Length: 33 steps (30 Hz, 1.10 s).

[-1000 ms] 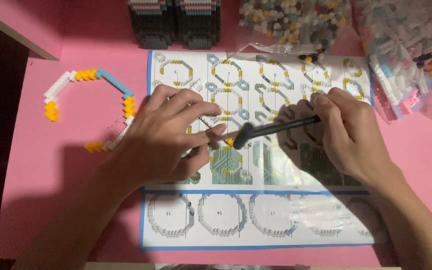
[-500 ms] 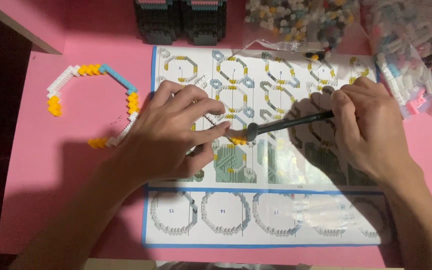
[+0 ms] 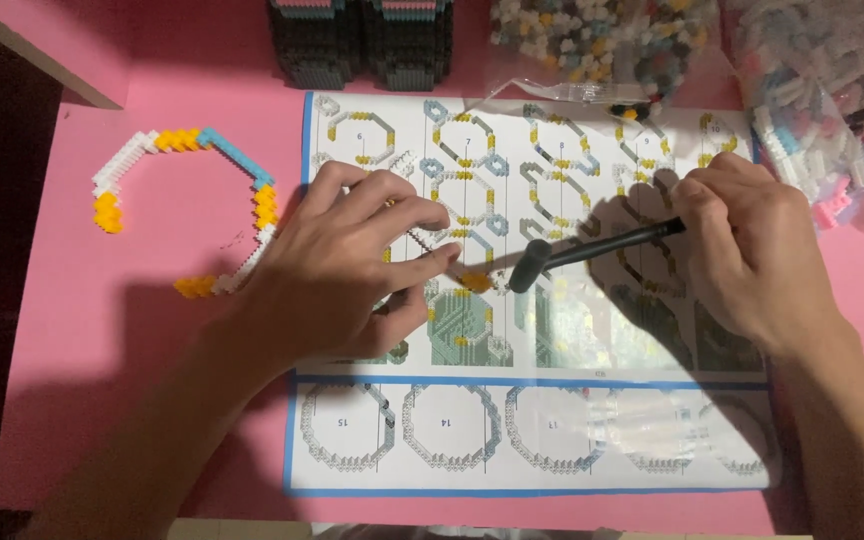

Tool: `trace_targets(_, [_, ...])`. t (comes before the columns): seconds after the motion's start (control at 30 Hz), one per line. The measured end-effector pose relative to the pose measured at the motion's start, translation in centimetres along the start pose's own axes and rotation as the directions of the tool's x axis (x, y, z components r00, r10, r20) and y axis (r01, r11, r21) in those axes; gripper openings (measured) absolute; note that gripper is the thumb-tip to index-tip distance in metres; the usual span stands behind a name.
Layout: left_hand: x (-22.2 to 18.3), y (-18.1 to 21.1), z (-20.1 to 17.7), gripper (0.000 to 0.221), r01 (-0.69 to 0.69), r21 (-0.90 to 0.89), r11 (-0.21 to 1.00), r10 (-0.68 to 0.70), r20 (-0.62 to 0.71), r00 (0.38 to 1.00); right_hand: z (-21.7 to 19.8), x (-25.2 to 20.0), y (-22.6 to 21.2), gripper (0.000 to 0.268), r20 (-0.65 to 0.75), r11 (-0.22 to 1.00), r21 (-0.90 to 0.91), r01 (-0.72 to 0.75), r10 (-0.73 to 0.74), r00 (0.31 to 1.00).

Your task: Assembling a structure using small interlocking plastic blocks and a plastic hammer, following a printed instruction sheet.

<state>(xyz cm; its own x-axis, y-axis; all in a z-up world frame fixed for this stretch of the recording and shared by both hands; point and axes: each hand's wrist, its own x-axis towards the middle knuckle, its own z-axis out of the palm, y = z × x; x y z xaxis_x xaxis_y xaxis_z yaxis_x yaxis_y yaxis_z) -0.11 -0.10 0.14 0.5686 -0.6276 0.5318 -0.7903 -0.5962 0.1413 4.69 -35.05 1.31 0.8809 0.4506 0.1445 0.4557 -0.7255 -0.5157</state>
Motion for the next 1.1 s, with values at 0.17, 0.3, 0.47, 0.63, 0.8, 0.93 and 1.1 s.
trace_targets(0.17, [0.1,0.1,-0.1,0.025,0.003,0.013,1.000,-0.003,0.001,1.000,-0.2,0.1,-0.6,0.044,-0.060,1.000,-0.025,0.006,-0.007,0.998])
trace_targets(0.3, [0.2,0.0,0.1,0.027,-0.021,0.000,1.000,0.021,0.003,1.000,1.0,-0.7,0.2,0.063,-0.075,0.920,0.308,-0.244,0.279,0.957])
trace_targets(0.47, [0.2,0.4,0.6,0.016,-0.025,0.021,0.999,0.024,0.061,0.998,2.5,-0.6,-3.0,0.033,-0.094,0.947,0.236,-0.219,0.246,0.965])
trace_targets(0.63, [0.7,2.7,-0.6,0.014,0.073,-0.018,0.997,-0.067,0.217,0.974,4.6,-0.5,-4.8,0.023,-0.182,0.998,0.065,0.023,-0.011,0.983])
trace_targets(0.8, [0.3,5.3,-1.9,0.030,-0.234,-0.006,0.972,0.234,0.005,0.972,5.8,-0.9,-6.2,0.023,-0.028,1.000,0.021,0.018,-0.018,0.999])
trace_targets(0.93, [-0.2,5.6,-1.7,0.018,-0.213,0.027,0.977,0.213,0.008,0.977,5.4,0.2,-8.6,0.014,-0.180,0.917,-0.135,0.374,-0.394,0.901])
trace_targets(1.1, [0.7,5.4,-1.7,0.027,-0.184,-0.041,0.982,0.178,-0.121,0.977,5.8,0.1,-8.4,0.017,-0.199,0.919,-0.235,0.317,-0.365,0.910])
